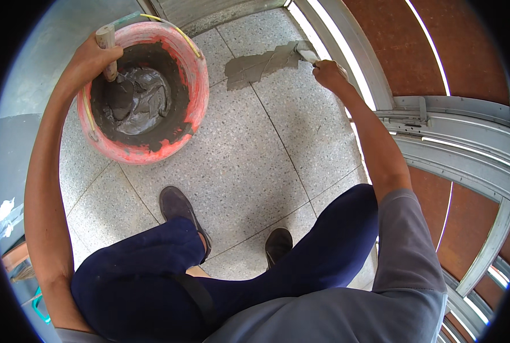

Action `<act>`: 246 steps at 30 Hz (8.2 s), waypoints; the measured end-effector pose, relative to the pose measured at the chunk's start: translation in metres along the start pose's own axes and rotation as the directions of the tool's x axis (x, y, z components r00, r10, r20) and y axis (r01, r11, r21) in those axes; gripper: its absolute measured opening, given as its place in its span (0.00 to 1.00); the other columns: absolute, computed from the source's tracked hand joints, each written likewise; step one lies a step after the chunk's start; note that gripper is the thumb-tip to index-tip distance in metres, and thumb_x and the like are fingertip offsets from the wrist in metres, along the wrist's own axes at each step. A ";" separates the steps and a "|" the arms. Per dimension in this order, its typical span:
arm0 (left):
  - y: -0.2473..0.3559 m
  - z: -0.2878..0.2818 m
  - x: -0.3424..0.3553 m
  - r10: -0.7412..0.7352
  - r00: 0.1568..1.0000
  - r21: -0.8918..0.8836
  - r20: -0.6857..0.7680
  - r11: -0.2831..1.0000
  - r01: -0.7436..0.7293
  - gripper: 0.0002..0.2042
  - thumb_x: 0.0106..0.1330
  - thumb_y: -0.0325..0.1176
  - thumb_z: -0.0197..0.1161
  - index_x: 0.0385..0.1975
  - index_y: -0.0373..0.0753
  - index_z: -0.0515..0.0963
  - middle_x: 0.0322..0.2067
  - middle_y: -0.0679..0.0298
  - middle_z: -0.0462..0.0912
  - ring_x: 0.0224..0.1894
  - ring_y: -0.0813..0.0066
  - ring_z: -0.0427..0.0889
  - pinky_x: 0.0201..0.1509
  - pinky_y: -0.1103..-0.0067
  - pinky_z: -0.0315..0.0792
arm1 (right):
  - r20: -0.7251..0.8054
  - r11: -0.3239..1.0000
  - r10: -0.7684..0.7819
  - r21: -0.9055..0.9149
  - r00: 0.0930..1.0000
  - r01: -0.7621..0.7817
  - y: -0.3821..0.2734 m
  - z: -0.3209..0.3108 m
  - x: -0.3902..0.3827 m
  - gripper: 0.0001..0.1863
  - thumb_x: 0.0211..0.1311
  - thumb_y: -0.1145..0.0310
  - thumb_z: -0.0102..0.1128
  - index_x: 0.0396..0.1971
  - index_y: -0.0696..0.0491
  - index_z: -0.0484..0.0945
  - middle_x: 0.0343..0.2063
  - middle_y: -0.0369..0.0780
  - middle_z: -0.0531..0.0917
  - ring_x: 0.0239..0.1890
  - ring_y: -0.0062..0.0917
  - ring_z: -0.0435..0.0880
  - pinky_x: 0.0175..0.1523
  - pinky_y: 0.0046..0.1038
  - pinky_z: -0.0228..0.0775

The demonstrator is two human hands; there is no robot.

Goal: Patching and smoothing cement on a tiled floor using a trowel.

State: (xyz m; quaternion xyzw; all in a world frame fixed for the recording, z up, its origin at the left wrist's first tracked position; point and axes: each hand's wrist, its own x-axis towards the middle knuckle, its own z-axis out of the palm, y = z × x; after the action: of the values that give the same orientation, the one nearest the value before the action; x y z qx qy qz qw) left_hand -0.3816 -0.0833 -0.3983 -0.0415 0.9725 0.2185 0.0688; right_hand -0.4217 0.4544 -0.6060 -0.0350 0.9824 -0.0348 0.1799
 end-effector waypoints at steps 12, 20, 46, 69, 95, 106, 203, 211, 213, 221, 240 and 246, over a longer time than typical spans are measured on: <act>0.009 0.006 0.003 0.025 1.000 0.034 -0.003 0.999 -0.025 0.34 0.51 0.45 0.66 0.57 0.29 0.73 0.46 0.50 0.83 0.48 0.61 0.84 0.55 0.71 0.74 | 0.035 0.835 -0.388 -0.410 0.921 0.368 0.038 -0.014 0.104 0.18 0.62 0.60 0.55 0.39 0.59 0.85 0.38 0.50 0.86 0.40 0.41 0.86 0.47 0.39 0.79; -0.021 -0.011 -0.012 0.026 0.999 0.006 0.040 1.000 -0.027 0.32 0.52 0.45 0.65 0.56 0.30 0.74 0.46 0.50 0.84 0.49 0.61 0.84 0.56 0.71 0.74 | 0.153 0.973 0.096 0.195 0.983 -0.126 -0.077 -0.032 0.034 0.16 0.62 0.63 0.56 0.44 0.59 0.80 0.26 0.47 0.85 0.29 0.34 0.87 0.34 0.35 0.81; -0.056 -0.008 0.002 0.075 0.996 -0.093 0.057 0.993 -0.069 0.26 0.56 0.44 0.65 0.51 0.33 0.78 0.42 0.57 0.84 0.45 0.68 0.82 0.54 0.72 0.73 | 0.065 0.983 0.031 0.181 0.997 -0.043 -0.162 0.000 -0.084 0.17 0.61 0.66 0.53 0.42 0.57 0.85 0.47 0.53 0.84 0.52 0.47 0.84 0.58 0.42 0.75; -0.078 -0.009 0.017 0.013 0.992 -0.111 0.127 0.994 0.001 0.26 0.58 0.45 0.65 0.54 0.35 0.78 0.45 0.58 0.84 0.48 0.69 0.81 0.55 0.72 0.72 | -0.199 0.977 -0.001 0.210 0.980 0.043 -0.171 0.045 -0.123 0.17 0.68 0.66 0.45 0.49 0.58 0.78 0.29 0.54 0.85 0.32 0.51 0.86 0.36 0.49 0.79; -0.048 -0.004 0.006 0.051 0.999 -0.100 0.012 0.994 -0.049 0.23 0.55 0.45 0.66 0.44 0.32 0.81 0.36 0.57 0.85 0.39 0.69 0.84 0.47 0.72 0.75 | 0.036 0.893 0.324 0.317 0.945 -0.318 -0.063 -0.012 0.032 0.23 0.60 0.63 0.56 0.53 0.55 0.81 0.55 0.50 0.82 0.59 0.43 0.81 0.62 0.40 0.72; -0.036 0.000 0.029 0.029 0.985 -0.051 0.173 0.998 -0.021 0.25 0.57 0.43 0.64 0.52 0.33 0.77 0.41 0.60 0.83 0.43 0.71 0.81 0.51 0.74 0.73 | -0.039 0.950 0.073 0.308 0.997 -0.057 -0.192 0.036 -0.088 0.13 0.59 0.68 0.53 0.34 0.60 0.85 0.40 0.56 0.85 0.43 0.50 0.86 0.48 0.45 0.80; 0.006 -0.007 0.004 0.176 0.968 -0.179 0.178 0.973 -0.144 0.17 0.57 0.36 0.61 0.43 0.34 0.82 0.26 0.59 0.82 0.31 0.70 0.82 0.40 0.74 0.75 | 0.129 0.890 0.371 0.232 0.920 -0.392 -0.025 -0.039 0.048 0.14 0.62 0.62 0.56 0.35 0.59 0.81 0.27 0.42 0.84 0.20 0.28 0.81 0.24 0.30 0.75; 0.034 -0.030 -0.028 0.170 0.965 -0.161 0.201 0.977 -0.138 0.11 0.59 0.31 0.58 0.19 0.35 0.83 0.14 0.58 0.83 0.15 0.70 0.81 0.25 0.75 0.76 | 0.362 0.879 0.400 0.108 0.842 -0.464 -0.157 -0.026 0.015 0.12 0.64 0.64 0.52 0.39 0.55 0.80 0.29 0.39 0.83 0.19 0.29 0.78 0.19 0.29 0.71; 0.001 -0.025 -0.011 0.234 0.946 -0.089 0.223 0.972 -0.219 0.13 0.59 0.32 0.59 0.15 0.36 0.82 0.13 0.58 0.82 0.16 0.71 0.82 0.25 0.74 0.76 | 0.402 0.902 0.358 0.085 0.843 -0.423 -0.193 -0.028 -0.003 0.12 0.63 0.64 0.53 0.39 0.55 0.80 0.30 0.39 0.84 0.19 0.29 0.79 0.19 0.30 0.72; 0.021 -0.017 0.001 0.267 0.950 0.042 0.159 0.960 -0.277 0.09 0.57 0.32 0.59 0.27 0.36 0.85 0.13 0.59 0.82 0.18 0.71 0.83 0.26 0.74 0.77 | 0.501 0.945 0.135 0.194 0.855 -0.263 -0.231 -0.048 -0.065 0.13 0.65 0.66 0.52 0.40 0.58 0.81 0.35 0.46 0.86 0.22 0.31 0.84 0.22 0.33 0.76; 0.008 -0.018 -0.004 0.215 0.957 0.014 0.194 0.975 -0.222 0.10 0.58 0.30 0.60 0.17 0.34 0.83 0.13 0.60 0.82 0.19 0.72 0.83 0.28 0.75 0.77 | 0.045 0.983 -0.028 0.184 0.999 0.019 -0.230 0.082 -0.146 0.25 0.65 0.64 0.49 0.59 0.60 0.71 0.39 0.56 0.85 0.39 0.53 0.86 0.43 0.48 0.79; 0.027 -0.014 -0.004 0.204 0.964 0.002 0.170 0.978 -0.208 0.14 0.58 0.30 0.59 0.11 0.34 0.80 0.13 0.60 0.82 0.20 0.72 0.84 0.31 0.76 0.77 | -0.031 0.963 -0.036 0.266 0.999 0.043 -0.171 0.001 -0.084 0.18 0.65 0.63 0.50 0.44 0.57 0.84 0.42 0.54 0.85 0.50 0.44 0.85 0.54 0.42 0.78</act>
State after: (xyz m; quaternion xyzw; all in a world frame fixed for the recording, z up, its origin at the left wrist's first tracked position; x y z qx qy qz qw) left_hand -0.3826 -0.0642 -0.3739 0.0791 0.9643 0.2176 0.1281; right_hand -0.3334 0.2909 -0.5638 -0.0298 0.9702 -0.1706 0.1696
